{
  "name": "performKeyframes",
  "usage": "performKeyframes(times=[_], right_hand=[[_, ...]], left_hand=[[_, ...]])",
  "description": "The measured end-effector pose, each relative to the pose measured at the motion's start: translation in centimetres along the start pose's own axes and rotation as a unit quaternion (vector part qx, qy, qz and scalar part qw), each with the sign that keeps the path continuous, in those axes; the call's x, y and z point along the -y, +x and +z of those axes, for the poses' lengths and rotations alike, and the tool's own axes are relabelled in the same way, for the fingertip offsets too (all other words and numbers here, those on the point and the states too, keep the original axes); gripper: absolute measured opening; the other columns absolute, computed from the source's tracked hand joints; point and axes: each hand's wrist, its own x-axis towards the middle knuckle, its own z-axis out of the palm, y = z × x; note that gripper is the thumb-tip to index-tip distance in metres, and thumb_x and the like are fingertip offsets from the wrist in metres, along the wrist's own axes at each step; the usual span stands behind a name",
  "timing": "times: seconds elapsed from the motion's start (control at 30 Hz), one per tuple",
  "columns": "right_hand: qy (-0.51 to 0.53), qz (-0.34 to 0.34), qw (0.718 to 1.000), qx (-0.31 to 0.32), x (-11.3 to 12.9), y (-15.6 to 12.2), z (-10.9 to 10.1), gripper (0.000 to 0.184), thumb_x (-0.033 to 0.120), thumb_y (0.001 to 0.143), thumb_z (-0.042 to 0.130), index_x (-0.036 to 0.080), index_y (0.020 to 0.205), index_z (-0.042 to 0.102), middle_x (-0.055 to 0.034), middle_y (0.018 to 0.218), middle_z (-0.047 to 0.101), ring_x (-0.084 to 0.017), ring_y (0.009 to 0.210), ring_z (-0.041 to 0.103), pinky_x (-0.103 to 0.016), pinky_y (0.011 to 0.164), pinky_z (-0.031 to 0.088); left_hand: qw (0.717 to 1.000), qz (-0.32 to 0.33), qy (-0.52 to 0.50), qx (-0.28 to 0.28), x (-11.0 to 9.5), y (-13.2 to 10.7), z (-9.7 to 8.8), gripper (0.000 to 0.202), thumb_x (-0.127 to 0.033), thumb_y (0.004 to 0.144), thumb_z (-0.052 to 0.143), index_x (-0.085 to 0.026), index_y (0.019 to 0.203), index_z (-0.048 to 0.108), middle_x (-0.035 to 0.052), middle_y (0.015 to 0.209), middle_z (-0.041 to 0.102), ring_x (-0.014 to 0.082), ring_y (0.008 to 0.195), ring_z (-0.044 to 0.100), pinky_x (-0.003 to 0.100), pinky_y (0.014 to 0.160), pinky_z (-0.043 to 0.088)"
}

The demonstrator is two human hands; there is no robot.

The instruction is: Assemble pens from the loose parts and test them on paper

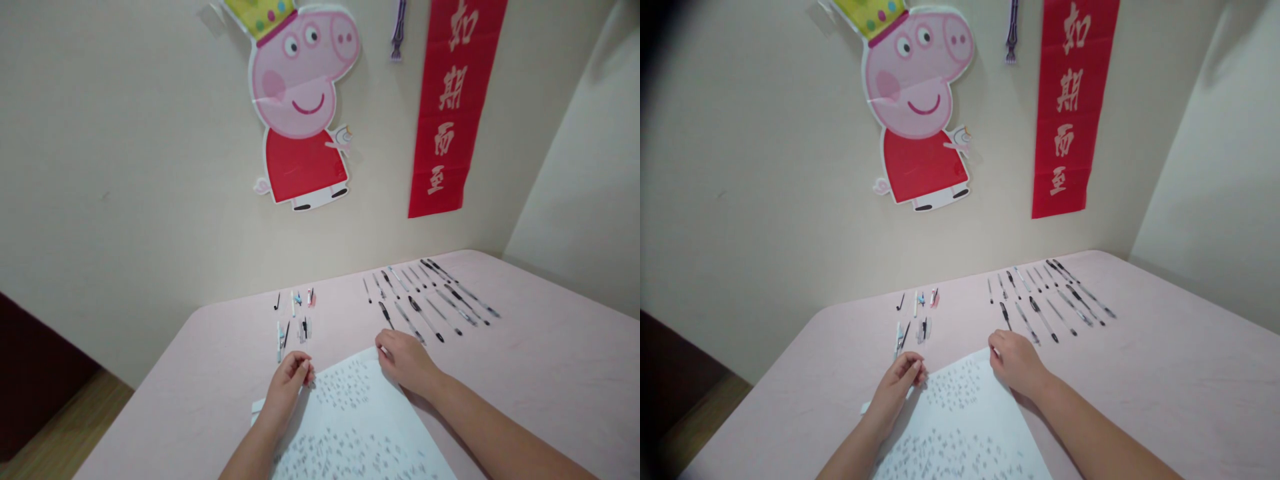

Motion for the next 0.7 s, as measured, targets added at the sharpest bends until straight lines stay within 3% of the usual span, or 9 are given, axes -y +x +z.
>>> performKeyframes(times=[0.37,0.57,0.7], right_hand=[[0.067,-0.013,0.997,0.026,-0.09,0.06,0.3,0.019,0.008,0.074,0.041,0.018,0.073,0.057,-0.0027,0.072,0.058,-0.015,0.068,0.052,-0.025,0.063,0.036],[0.047,-0.024,0.998,0.019,-0.03,-0.08,0.63,0.016,0.005,0.068,0.043,0.018,0.067,0.054,-0.0014,0.068,0.055,-0.015,0.064,0.048,-0.025,0.06,0.032],[0.062,-0.021,0.998,0.024,-0.04,-0.07,0.57,0.018,0.006,0.071,0.043,0.018,0.069,0.056,-0.0019,0.07,0.056,-0.015,0.066,0.05,-0.026,0.061,0.034]], left_hand=[[1.0,0.011,0.01,0.008,0.1,-0.01,0.11,0.023,-0.04,0.073,0.065,-0.019,0.078,0.059,-0.0015,0.06,0.058,0.0122,0.057,0.051,0.025,0.057,0.039],[1.0,0.013,0.026,0.012,0.16,-0.08,0.2,0.023,-0.04,0.073,0.065,-0.019,0.08,0.059,-0.0012,0.061,0.058,0.0126,0.058,0.051,0.025,0.058,0.039],[0.999,0.019,0.038,0.008,-0.12,-0.17,0.48,0.025,-0.042,0.071,0.067,-0.019,0.077,0.059,-0.0022,0.057,0.056,0.0126,0.056,0.049,0.025,0.056,0.037]])
